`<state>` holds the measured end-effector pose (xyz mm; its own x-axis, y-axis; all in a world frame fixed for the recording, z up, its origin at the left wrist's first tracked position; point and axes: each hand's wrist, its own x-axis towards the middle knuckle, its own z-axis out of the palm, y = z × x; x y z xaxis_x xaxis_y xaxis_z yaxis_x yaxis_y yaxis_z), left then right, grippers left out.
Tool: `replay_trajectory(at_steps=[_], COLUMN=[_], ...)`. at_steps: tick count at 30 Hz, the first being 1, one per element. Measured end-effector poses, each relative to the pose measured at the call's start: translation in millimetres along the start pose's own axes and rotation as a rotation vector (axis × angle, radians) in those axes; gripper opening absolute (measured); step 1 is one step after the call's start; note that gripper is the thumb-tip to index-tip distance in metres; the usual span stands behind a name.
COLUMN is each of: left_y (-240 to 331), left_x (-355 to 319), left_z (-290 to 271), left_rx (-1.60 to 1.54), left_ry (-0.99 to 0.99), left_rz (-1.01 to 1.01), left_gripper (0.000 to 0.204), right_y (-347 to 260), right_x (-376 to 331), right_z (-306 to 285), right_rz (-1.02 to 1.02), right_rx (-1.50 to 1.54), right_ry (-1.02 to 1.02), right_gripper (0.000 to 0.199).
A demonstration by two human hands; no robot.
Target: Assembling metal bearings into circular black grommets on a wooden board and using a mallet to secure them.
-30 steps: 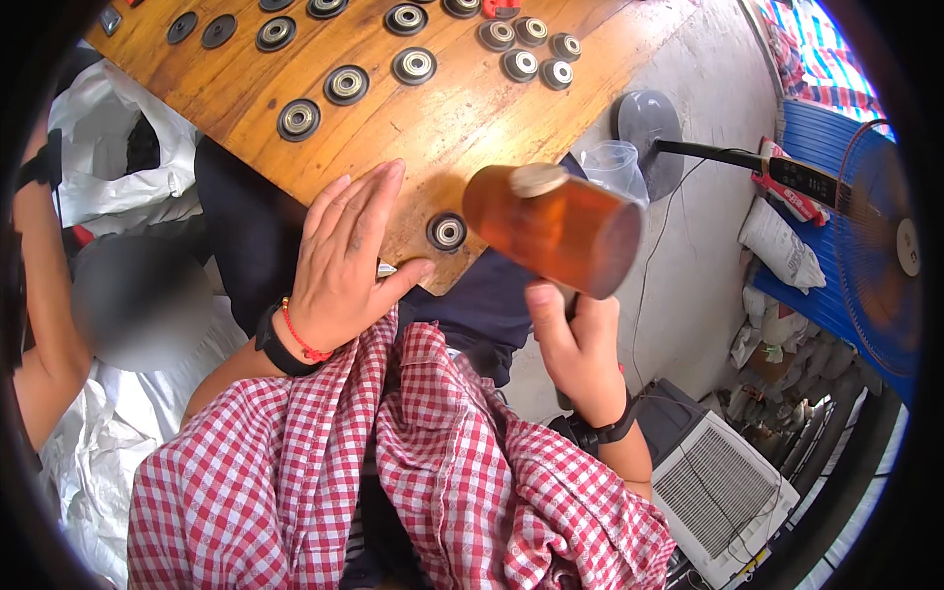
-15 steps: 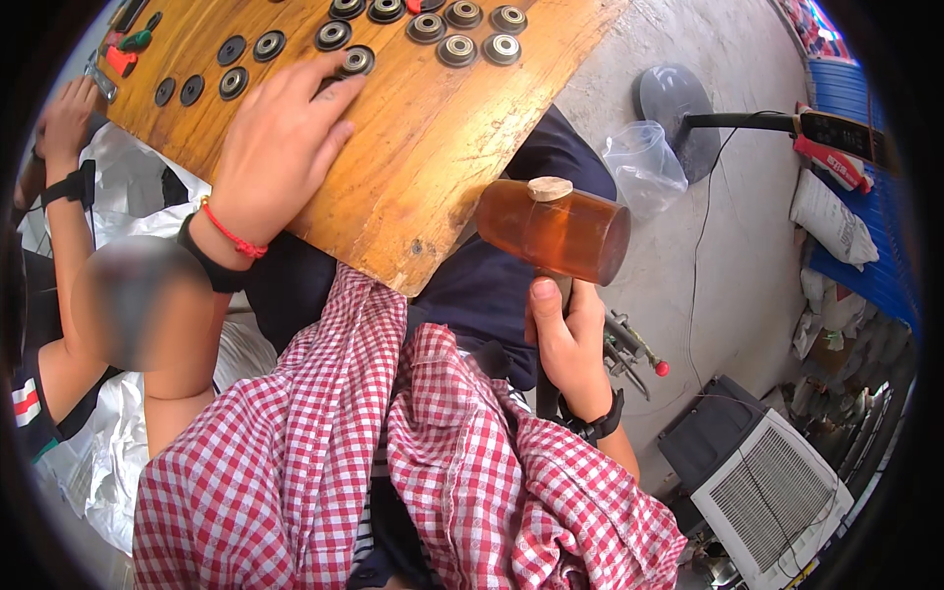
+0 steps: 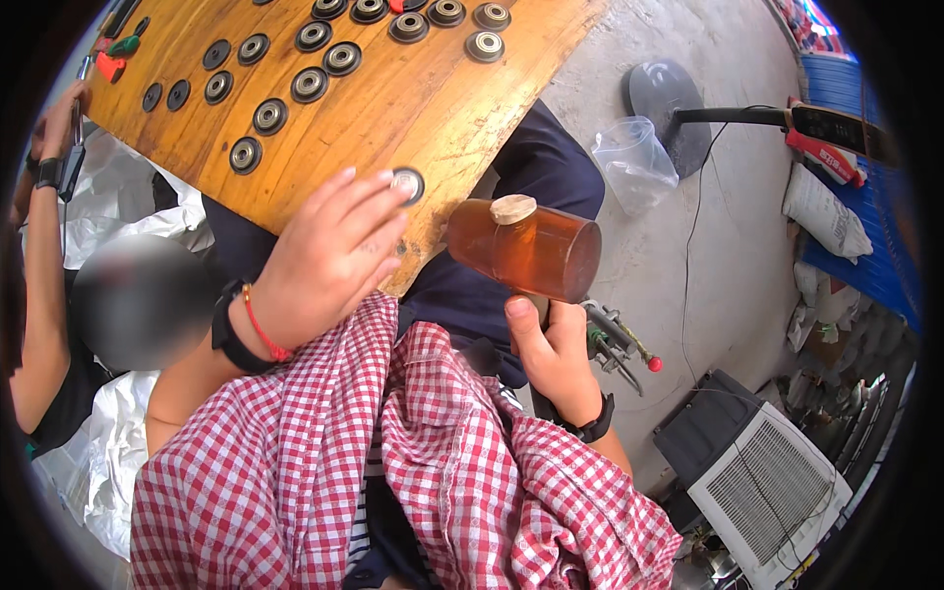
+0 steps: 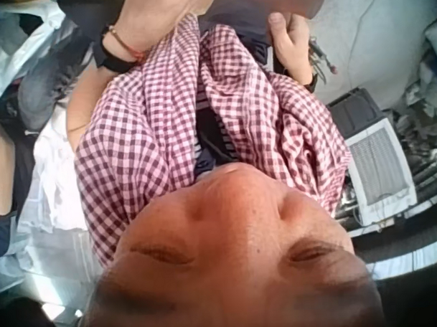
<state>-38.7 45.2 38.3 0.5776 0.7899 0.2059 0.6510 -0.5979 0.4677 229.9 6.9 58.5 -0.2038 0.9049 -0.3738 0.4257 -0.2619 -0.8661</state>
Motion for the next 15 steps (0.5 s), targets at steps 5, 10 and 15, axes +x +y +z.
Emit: replay_trajectory(at_steps=[5, 10, 15], left_y=[15.1, 8.7, 9.8], left_x=[-1.8, -9.7, -15.0], left_z=[4.8, 27.6, 31.1], left_rx=[-0.211, -0.078, -0.020], left_ry=[0.133, 0.285, 0.249], left_rz=[-0.041, -0.186, -0.163], left_gripper=[0.055, 0.068, 0.069], right_y=[-19.6, -35.6, -33.7], right_x=[3.0, 0.3, 17.8], right_z=[-8.2, -9.8, -2.2], right_rz=[-0.014, -0.291, -0.125], right_rx=[-0.028, -0.251, -0.473], right_ry=[0.041, 0.073, -0.038], right_gripper=[0.032, 0.019, 0.018])
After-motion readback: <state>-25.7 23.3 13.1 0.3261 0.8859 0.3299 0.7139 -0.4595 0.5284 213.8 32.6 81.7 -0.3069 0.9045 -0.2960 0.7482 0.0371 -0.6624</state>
